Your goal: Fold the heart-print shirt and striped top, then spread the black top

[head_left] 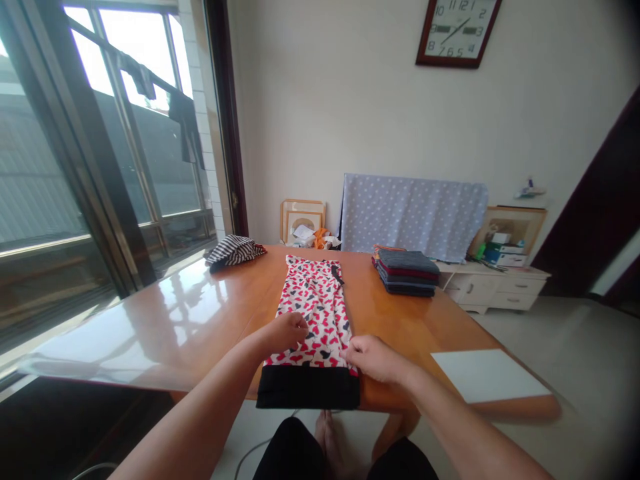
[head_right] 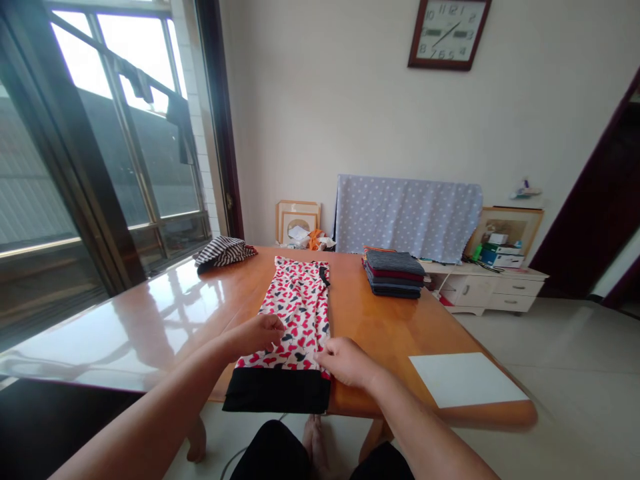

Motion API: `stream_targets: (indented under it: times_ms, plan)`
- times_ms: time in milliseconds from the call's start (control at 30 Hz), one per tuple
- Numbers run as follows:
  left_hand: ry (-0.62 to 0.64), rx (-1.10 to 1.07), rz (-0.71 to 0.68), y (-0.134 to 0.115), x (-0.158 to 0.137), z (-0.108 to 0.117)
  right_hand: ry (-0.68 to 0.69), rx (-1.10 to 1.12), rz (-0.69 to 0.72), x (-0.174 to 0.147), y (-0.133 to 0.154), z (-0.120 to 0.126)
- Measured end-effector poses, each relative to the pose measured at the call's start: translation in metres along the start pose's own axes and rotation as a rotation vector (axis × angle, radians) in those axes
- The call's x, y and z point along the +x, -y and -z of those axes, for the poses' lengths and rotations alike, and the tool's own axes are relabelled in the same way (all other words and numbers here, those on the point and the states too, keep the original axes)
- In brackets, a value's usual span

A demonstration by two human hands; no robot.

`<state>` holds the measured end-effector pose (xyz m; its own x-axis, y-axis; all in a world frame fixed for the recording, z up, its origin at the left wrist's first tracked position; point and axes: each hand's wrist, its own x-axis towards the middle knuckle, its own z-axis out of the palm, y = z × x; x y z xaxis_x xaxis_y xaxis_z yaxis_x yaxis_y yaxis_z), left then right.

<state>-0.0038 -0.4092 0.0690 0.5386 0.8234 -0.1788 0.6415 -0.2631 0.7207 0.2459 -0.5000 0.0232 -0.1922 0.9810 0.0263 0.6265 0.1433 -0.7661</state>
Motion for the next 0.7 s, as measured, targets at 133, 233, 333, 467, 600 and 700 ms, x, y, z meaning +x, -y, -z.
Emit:
stream_targets:
  times_ms: [133,233,333,467,600,700]
  plan:
    - [-0.030,0.128,0.048,0.014,-0.008,0.005,0.046,-0.116,-0.036,-0.005,0.007,-0.011]
    - [-0.042,0.229,0.039,0.020,-0.014,0.009,0.037,-0.023,-0.034,-0.005,0.014,-0.017]
    - [-0.006,0.305,0.037,0.022,-0.019,0.015,0.057,0.074,-0.058,-0.004,0.015,-0.018]
    - [0.055,0.366,0.054,0.026,-0.022,0.018,0.124,0.008,-0.103,-0.006,0.012,-0.012]
    - [0.022,0.398,0.060,0.033,-0.019,0.014,0.158,-0.013,-0.086,-0.009,0.014,-0.006]
    - [0.033,0.386,0.087,0.034,-0.017,0.013,0.150,0.004,-0.070,-0.008,0.013,-0.005]
